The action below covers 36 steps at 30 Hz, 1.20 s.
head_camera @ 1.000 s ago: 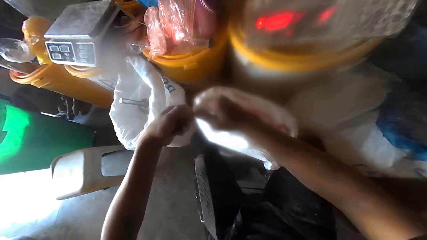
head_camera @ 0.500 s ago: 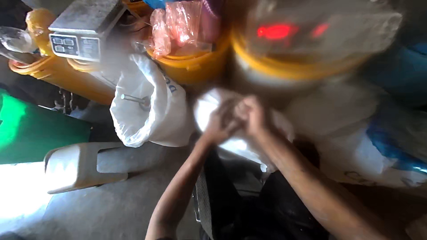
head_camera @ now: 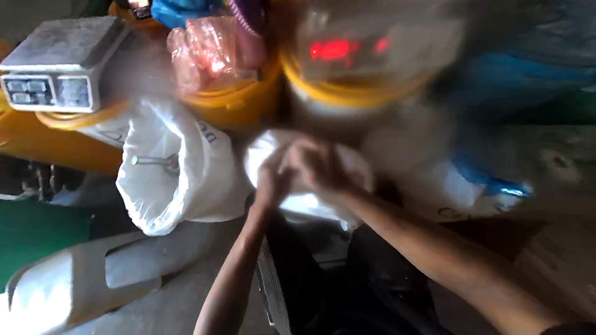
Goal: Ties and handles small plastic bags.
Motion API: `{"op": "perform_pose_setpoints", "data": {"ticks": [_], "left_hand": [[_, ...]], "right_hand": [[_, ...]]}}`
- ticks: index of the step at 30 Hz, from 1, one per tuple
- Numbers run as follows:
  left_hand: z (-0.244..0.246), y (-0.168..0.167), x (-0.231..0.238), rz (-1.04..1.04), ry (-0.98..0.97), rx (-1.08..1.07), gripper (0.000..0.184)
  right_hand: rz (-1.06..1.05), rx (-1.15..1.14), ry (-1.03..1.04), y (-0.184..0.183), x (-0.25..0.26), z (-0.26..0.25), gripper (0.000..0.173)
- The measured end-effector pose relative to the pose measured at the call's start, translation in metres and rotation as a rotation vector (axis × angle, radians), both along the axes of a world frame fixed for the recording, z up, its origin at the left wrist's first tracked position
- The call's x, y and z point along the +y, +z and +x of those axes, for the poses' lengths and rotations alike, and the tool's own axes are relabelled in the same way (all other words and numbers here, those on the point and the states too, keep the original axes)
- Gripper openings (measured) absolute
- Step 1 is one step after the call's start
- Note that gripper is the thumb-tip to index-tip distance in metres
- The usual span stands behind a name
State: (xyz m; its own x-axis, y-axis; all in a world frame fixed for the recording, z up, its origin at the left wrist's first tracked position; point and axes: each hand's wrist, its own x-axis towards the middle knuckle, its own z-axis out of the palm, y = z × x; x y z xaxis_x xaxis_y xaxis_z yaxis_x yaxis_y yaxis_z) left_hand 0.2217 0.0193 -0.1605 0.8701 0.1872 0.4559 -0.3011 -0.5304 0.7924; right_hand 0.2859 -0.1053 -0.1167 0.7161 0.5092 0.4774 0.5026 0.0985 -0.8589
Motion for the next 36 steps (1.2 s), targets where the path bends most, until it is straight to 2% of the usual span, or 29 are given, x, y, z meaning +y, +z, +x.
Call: {"op": "perform_pose_setpoints", "data": {"ticks": [2, 4, 7, 10, 12, 15, 18, 22, 25, 29, 31, 33, 34, 36], "left_hand": [[-0.002, 0.0, 0.011, 0.032, 0.026, -0.05, 0.031], [-0.002, -0.009, 0.016, 0.038, 0.018, -0.075, 0.028], [-0.003, -0.014, 0.021, 0.03, -0.102, -0.102, 0.036], [0.002, -0.013, 0.027, 0.047, -0.233, -0.096, 0.034], [0.012, -0.007, 0.035, 0.061, -0.347, -0.058, 0.029], [0.024, 0.001, 0.042, 0.11, -0.467, 0.035, 0.025], [0.028, 0.003, 0.037, 0.113, -0.47, 0.085, 0.026], [0.019, 0.008, 0.028, -0.01, -0.464, 0.098, 0.07], [0.001, 0.009, 0.024, -0.077, -0.446, 0.144, 0.089], [-0.022, 0.021, 0.012, 0.166, -0.289, 0.255, 0.114], [-0.027, 0.026, -0.002, 0.256, -0.2, 0.281, 0.117], [-0.025, 0.024, -0.007, 0.243, -0.184, 0.278, 0.118], [-0.025, 0.021, -0.004, 0.161, -0.193, 0.277, 0.115], [-0.031, 0.017, 0.011, -0.129, -0.147, 0.256, 0.102]], "right_hand": [[-0.063, -0.14, 0.04, 0.01, 0.004, -0.002, 0.022], [-0.111, -0.093, 0.061, 0.015, 0.003, -0.001, 0.021], [-0.186, 0.105, 0.092, 0.022, -0.005, 0.0, 0.028], [-0.064, 0.42, 0.149, 0.017, -0.005, 0.006, 0.031], [0.0, 0.552, 0.14, 0.014, -0.006, 0.008, 0.033], [-0.113, 0.522, 0.082, 0.016, -0.011, 0.006, 0.032], [-0.188, 0.413, 0.027, 0.013, -0.015, 0.005, 0.03], [-0.086, 0.399, 0.005, 0.007, -0.016, 0.0, 0.029], [-0.006, 0.672, 0.028, 0.001, -0.013, -0.007, 0.029], [-0.021, 0.807, 0.034, -0.002, -0.006, -0.017, 0.032], [-0.085, 0.793, 0.016, 0.0, -0.007, -0.016, 0.034], [-0.162, 0.746, -0.016, 0.0, -0.012, -0.015, 0.033], [-0.236, 0.651, -0.036, -0.004, -0.016, -0.016, 0.028], [-0.494, 0.199, -0.015, -0.018, -0.031, -0.014, 0.009]]}}
